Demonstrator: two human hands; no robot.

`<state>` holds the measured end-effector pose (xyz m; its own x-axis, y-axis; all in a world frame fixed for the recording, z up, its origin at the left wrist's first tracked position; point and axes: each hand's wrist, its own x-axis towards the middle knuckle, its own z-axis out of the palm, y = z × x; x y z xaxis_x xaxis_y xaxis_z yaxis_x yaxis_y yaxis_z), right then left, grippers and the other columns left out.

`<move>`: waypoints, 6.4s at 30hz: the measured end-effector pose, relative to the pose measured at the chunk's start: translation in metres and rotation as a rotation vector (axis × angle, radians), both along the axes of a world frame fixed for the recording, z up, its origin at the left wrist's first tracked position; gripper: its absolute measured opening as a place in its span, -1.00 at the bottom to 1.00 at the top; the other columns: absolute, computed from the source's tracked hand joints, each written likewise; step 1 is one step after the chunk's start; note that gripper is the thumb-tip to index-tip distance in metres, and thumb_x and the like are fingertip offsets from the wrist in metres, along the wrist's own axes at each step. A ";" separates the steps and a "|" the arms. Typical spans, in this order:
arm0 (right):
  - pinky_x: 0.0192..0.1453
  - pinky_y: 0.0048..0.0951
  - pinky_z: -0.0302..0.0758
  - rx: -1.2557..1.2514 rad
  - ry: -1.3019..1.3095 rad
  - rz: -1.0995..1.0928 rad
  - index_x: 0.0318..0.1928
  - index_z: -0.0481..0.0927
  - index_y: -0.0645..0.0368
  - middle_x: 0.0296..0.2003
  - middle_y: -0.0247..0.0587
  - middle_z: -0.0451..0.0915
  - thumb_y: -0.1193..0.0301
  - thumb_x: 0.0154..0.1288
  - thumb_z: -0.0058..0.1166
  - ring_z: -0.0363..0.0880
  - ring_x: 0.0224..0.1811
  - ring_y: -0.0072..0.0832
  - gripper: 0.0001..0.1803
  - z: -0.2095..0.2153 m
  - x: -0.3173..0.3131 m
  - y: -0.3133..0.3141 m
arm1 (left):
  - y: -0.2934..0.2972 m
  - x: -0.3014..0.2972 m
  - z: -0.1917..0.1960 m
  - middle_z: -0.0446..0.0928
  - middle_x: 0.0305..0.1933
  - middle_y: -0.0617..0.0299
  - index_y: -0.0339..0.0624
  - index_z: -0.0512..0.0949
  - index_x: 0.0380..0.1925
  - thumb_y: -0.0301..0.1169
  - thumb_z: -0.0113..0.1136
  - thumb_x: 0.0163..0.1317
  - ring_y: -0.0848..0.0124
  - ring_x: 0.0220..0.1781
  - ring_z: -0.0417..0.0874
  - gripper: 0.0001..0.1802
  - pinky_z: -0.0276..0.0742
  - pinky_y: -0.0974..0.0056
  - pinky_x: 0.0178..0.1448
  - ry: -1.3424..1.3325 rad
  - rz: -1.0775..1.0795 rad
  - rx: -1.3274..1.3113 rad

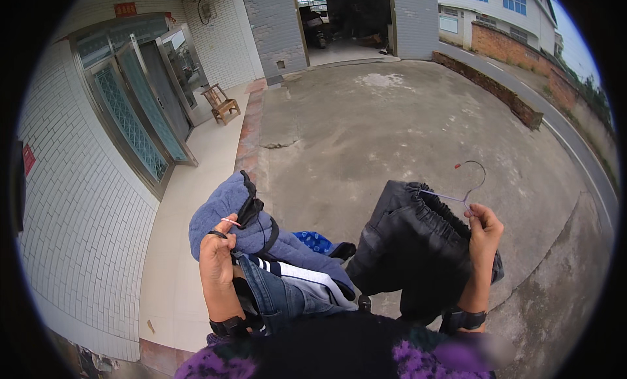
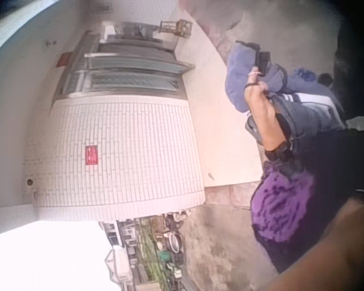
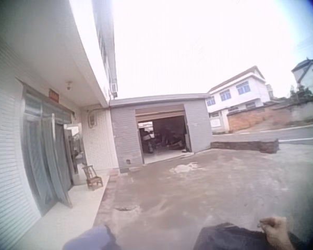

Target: The person removes several garments from an outdoor clothesline, including pants, a jacket, and a towel, then carries them into a garage and hangs them on a metal rack. The person returns to the clothesline to collect additional items and repeats the process.

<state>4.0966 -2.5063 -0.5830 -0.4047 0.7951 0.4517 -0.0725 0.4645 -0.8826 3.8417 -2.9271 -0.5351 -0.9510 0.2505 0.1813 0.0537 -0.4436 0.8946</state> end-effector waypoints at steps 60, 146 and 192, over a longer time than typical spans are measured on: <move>-0.22 -0.59 0.50 -0.369 -0.101 0.450 -0.22 0.58 0.42 -0.40 -0.19 0.65 0.73 0.09 -0.08 0.59 -0.33 -0.58 -0.76 -0.214 -1.593 0.968 | 1.007 -1.440 -0.193 0.49 0.00 -0.08 -0.56 0.46 -0.30 -0.54 0.02 -0.25 0.56 -0.53 0.32 -0.59 0.27 0.46 -0.19 -0.081 0.063 -0.099; -0.47 -0.68 0.21 -0.264 -0.041 1.042 -0.24 0.63 0.31 -0.61 -0.45 0.41 0.79 -0.02 -0.22 0.25 -0.57 -0.73 -0.60 -0.327 -4.321 2.024 | 2.057 -4.016 -0.341 0.40 0.17 -0.25 -0.30 0.41 -0.74 -0.52 0.06 -0.25 0.37 -0.41 0.31 -0.93 0.29 0.33 -0.07 0.027 0.292 0.153; -0.65 -0.70 0.18 -0.379 0.036 1.751 -0.04 0.47 0.46 -0.15 0.04 0.57 0.78 -0.03 -0.12 0.34 -0.62 -0.64 -0.56 -0.233 -5.978 1.939 | 2.172 -5.370 -0.445 0.46 0.11 -0.14 -0.26 0.45 -0.70 -0.49 0.09 -0.24 0.36 -0.36 0.40 -0.93 0.29 0.33 -0.15 0.226 0.721 0.130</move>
